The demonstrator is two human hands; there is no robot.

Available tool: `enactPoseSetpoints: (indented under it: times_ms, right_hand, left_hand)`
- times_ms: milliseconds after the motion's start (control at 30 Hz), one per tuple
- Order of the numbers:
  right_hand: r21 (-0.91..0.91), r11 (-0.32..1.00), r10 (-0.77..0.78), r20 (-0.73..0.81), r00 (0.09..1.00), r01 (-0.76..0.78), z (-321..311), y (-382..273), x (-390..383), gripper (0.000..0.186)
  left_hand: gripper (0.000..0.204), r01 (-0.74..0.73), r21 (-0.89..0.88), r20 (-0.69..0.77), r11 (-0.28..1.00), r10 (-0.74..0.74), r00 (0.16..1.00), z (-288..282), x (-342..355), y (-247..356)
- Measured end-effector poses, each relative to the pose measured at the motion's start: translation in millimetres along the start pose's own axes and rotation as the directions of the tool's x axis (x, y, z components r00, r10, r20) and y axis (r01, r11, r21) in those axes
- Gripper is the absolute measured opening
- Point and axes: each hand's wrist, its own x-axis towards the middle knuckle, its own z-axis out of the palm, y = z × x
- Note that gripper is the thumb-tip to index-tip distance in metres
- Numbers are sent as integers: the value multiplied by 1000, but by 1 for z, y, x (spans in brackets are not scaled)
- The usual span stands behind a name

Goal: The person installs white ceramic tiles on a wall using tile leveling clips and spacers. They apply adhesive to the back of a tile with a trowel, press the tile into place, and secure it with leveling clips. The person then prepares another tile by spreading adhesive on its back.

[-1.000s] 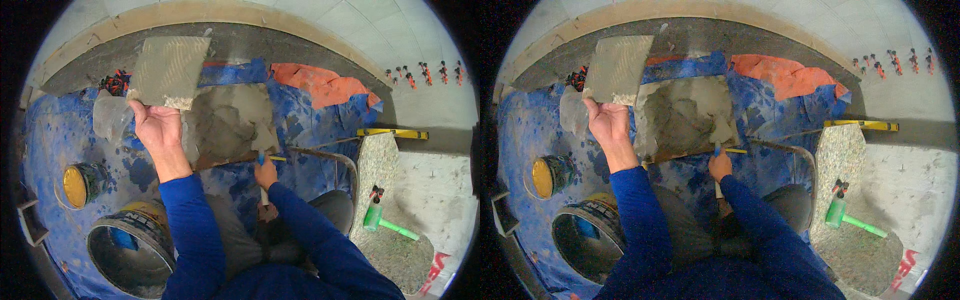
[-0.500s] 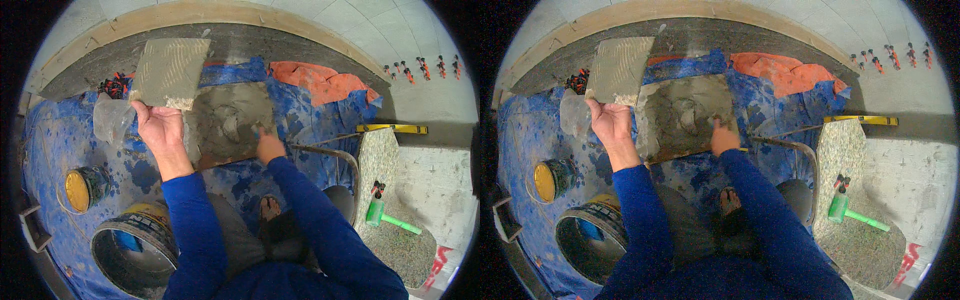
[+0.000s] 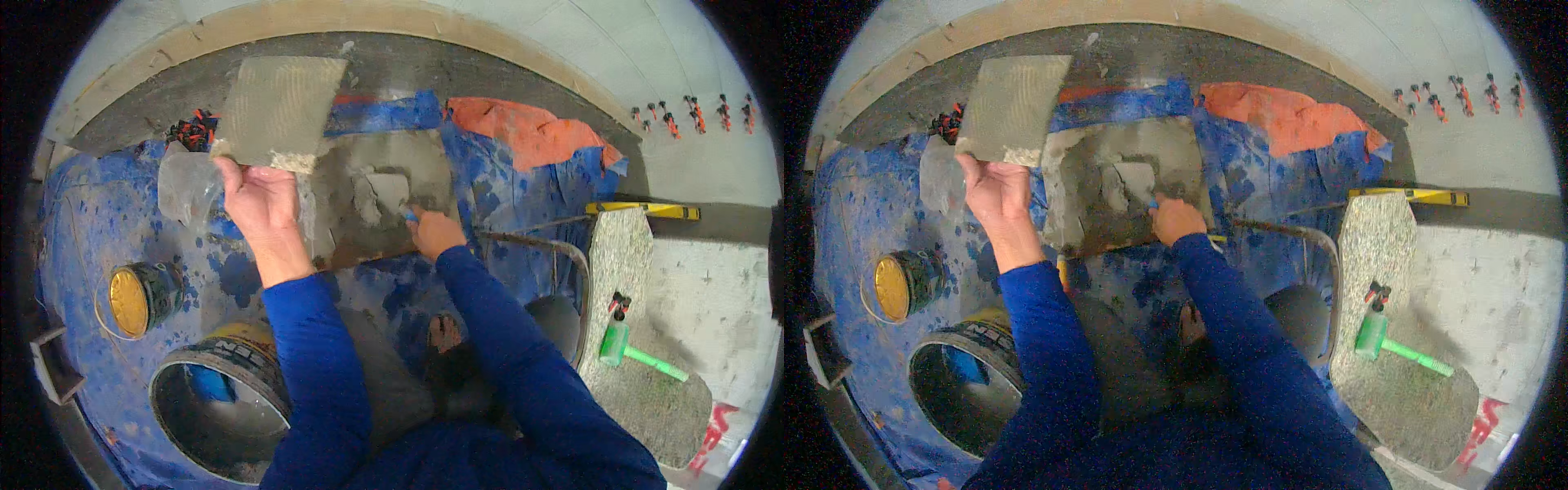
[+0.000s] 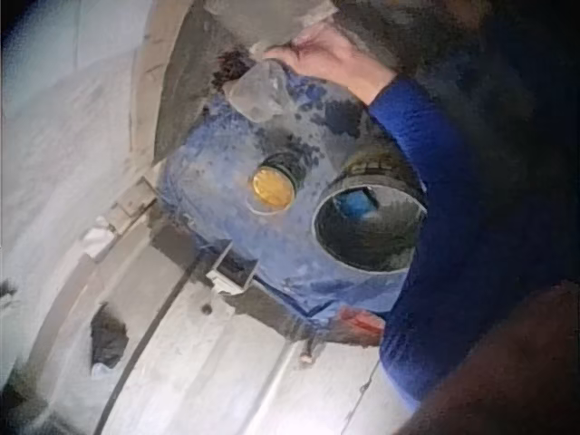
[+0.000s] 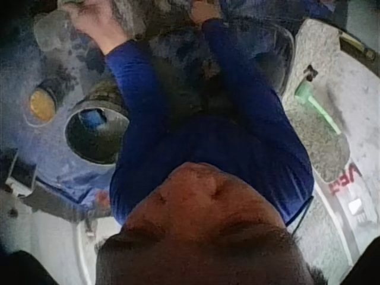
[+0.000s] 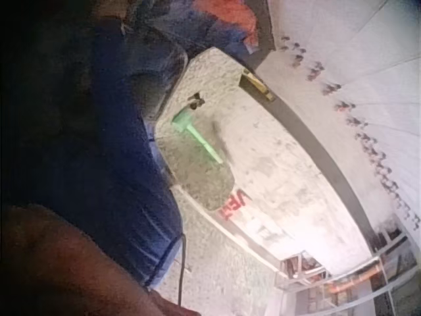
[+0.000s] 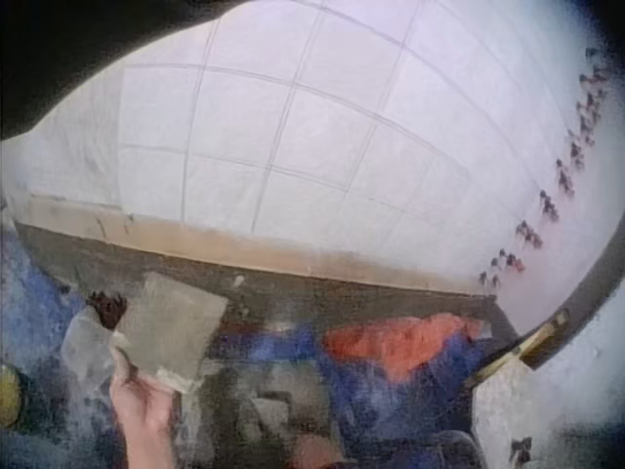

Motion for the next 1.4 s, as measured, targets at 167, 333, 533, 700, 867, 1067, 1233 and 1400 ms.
enactPoseSetpoints:
  times_ms: [167,333,533,700,867,1067,1233,1400]
  right_hand:
    - [14,1000,10,102,995,-11,-9,-21,-32,46]
    - [-50,997,63,33,997,-61,-5,-10,-31,38]
    - [17,987,160,-66,985,-159,10,17,-29,45]
    - [-48,993,108,100,989,-104,12,10,-37,52]
    - [31,937,349,-61,935,-348,-2,32,-35,49]
    - [50,969,237,67,969,-240,35,10,-34,49]
    - [-19,995,103,2,995,-103,13,3,-48,46]
    - [-92,995,41,41,998,-37,-17,-17,-31,44]
  left_hand:
    - [46,-177,192,-121,965,202,972,18,-2,22]
    - [45,-183,200,-91,962,205,975,23,-9,30]
    - [44,-165,165,-33,972,172,985,25,-12,29]
    - [45,-164,174,-109,971,184,977,33,-13,15]
    - [46,-165,233,-145,959,202,969,38,-16,10]
    - [47,-123,203,-174,971,159,972,34,-17,8]
    - [39,-67,169,-113,983,87,990,32,-16,5]
    - [44,-61,147,-141,987,82,987,38,-17,2]
